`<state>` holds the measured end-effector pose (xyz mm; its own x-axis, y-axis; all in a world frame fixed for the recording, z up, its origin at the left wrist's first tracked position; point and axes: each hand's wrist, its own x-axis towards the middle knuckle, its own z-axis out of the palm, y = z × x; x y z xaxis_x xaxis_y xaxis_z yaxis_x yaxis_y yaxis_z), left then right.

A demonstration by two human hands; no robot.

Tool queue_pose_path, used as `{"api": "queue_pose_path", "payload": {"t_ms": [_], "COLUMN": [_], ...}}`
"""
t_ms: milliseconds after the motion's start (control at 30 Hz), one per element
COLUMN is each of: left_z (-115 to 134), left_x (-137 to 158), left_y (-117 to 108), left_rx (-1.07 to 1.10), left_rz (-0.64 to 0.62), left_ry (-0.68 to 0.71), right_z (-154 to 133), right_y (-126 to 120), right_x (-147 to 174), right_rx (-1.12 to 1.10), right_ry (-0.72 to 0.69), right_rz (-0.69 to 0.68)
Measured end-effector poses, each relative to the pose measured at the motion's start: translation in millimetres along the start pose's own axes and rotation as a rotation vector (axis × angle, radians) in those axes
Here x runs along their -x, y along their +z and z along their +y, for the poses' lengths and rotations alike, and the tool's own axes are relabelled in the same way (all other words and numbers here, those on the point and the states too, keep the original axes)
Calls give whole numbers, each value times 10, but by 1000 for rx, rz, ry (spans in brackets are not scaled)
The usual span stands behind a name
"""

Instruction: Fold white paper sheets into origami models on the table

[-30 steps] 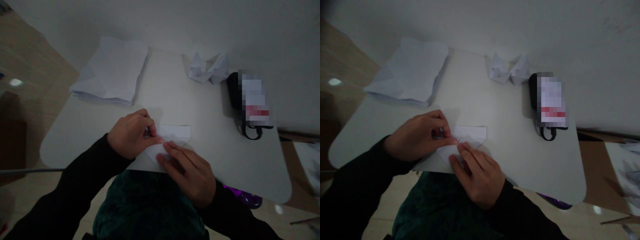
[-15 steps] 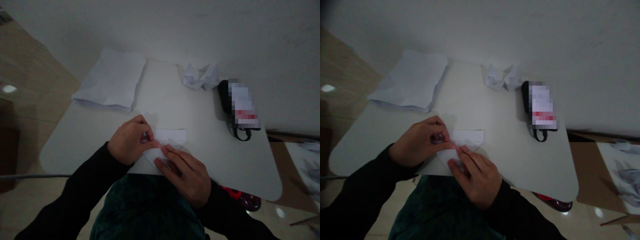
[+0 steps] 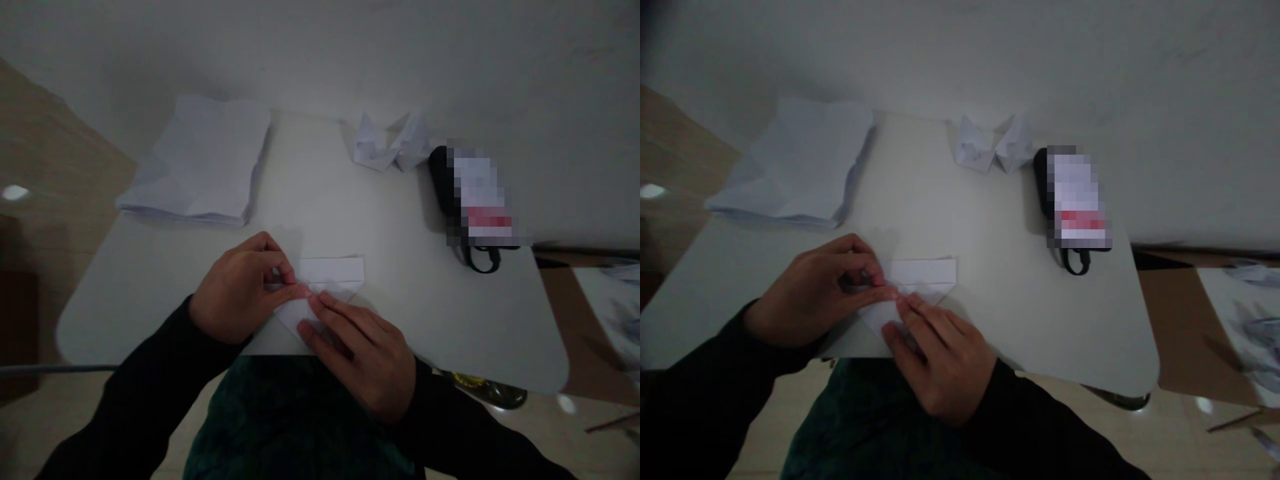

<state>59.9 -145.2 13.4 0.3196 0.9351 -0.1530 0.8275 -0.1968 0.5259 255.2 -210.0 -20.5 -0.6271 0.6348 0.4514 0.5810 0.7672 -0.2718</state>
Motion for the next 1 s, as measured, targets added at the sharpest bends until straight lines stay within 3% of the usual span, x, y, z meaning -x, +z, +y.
{"api": "queue_pose_path", "payload": {"t_ms": [333,500,667,867,1000], "left_z": [2,21,78,108,98], "left_x": [-1,-66,-166,-174,-197], "left_y": [4,-36,-99,-100,-81], "left_rx": [15,-9,-81,-146,-191], "left_rz": [-8,-70,-168,-200,-230], "left_ry": [-42,-39,-40,-29,41], "right_z": [-7,-14,-6,32,58], "right_y": [38,24,-3,-40,-28], "right_x": [28,-7,-31,-1,16], "right_rx": [4,6,13,-19,-47], "right_ry": [23,50,-4,-62,-75], "right_rz": [5,24,37,-7,-15]}}
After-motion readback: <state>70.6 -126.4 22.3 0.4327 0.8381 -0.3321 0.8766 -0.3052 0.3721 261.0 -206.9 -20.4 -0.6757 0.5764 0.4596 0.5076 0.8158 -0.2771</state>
